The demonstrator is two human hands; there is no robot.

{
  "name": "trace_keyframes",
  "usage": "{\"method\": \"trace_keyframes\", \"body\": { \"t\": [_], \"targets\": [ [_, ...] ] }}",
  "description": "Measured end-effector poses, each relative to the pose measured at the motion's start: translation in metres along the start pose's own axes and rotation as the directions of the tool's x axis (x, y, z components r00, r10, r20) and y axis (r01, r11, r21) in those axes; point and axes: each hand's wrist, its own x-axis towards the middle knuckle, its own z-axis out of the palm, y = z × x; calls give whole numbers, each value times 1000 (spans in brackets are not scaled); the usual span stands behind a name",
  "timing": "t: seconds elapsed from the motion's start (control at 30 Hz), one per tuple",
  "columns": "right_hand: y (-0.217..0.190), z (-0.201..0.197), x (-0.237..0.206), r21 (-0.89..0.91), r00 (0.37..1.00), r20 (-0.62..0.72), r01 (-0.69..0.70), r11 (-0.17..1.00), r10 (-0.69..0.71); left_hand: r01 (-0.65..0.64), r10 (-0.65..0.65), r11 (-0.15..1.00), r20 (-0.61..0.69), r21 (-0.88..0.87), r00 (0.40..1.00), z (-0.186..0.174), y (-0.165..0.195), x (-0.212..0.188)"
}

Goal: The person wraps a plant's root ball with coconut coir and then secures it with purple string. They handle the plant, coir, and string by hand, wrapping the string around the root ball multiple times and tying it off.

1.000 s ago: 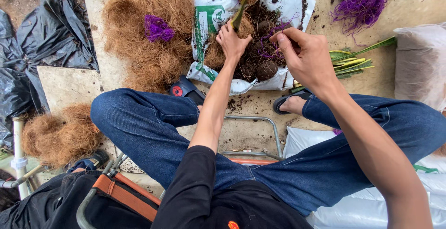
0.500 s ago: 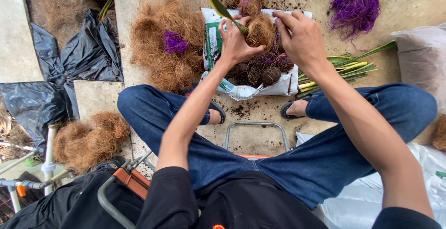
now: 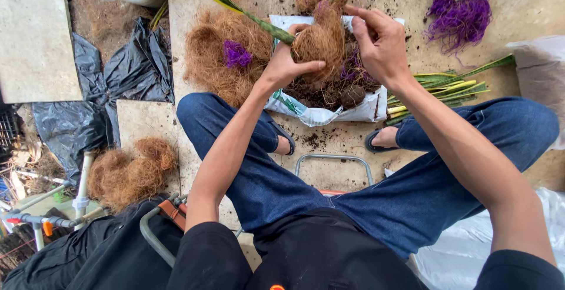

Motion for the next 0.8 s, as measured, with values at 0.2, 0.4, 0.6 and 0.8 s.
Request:
{"method": "trace_keyframes", "body": {
  "t": [0.2,0.4,0.6,0.8],
  "targets": [
    [12,5,-1,94,989,140,31,995,-44,-23,40,923,36,-384,999,4,-10,10],
    [20,18,14,156,878,350,289,945,-326,9,37,691,48,-722,998,-5,-21,13],
    [21,27,18,-60,954,296,-40,997,56,-17,3,581,-19,-814,1000,-15,-43,12],
    [26,36,15,-175,930,365,12,985,54,34,-45,353,20,-935,999,-27,-72,16]
  ]
}}
